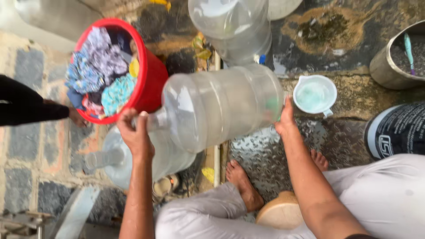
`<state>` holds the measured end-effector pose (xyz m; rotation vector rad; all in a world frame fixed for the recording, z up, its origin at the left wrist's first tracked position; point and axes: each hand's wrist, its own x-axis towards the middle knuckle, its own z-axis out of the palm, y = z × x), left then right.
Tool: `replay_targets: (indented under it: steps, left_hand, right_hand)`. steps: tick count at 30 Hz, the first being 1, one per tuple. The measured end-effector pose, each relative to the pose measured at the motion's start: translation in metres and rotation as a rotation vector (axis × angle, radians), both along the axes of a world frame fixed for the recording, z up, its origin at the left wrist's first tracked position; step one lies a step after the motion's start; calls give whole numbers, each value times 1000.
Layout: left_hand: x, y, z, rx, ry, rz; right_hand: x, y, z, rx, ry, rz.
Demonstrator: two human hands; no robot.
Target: The person scrubs the exterior of a large plastic water dispenser with a green sponge, rinses it with water from a small jug, and repeats the process on multiple dispensers. The person handles the dispensers one at a time, rotating them to clean different sides.
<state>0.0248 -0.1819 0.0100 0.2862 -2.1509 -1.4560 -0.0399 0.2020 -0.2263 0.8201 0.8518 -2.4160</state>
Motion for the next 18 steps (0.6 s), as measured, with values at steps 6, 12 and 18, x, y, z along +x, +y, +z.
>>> replay_targets:
  steps: [6,12,18]
  left_hand:
    - [5,-9,-29,-41,-151,-82]
    - [19,-11,-25,-217,-95,-214]
    - [32,1,-4,-313,-81,-315]
  right_hand:
    - [5,-50,27,854,127,-174]
    - [58,-142,109,1153,1411,358]
    - [-48,-30,42,1422,803,373]
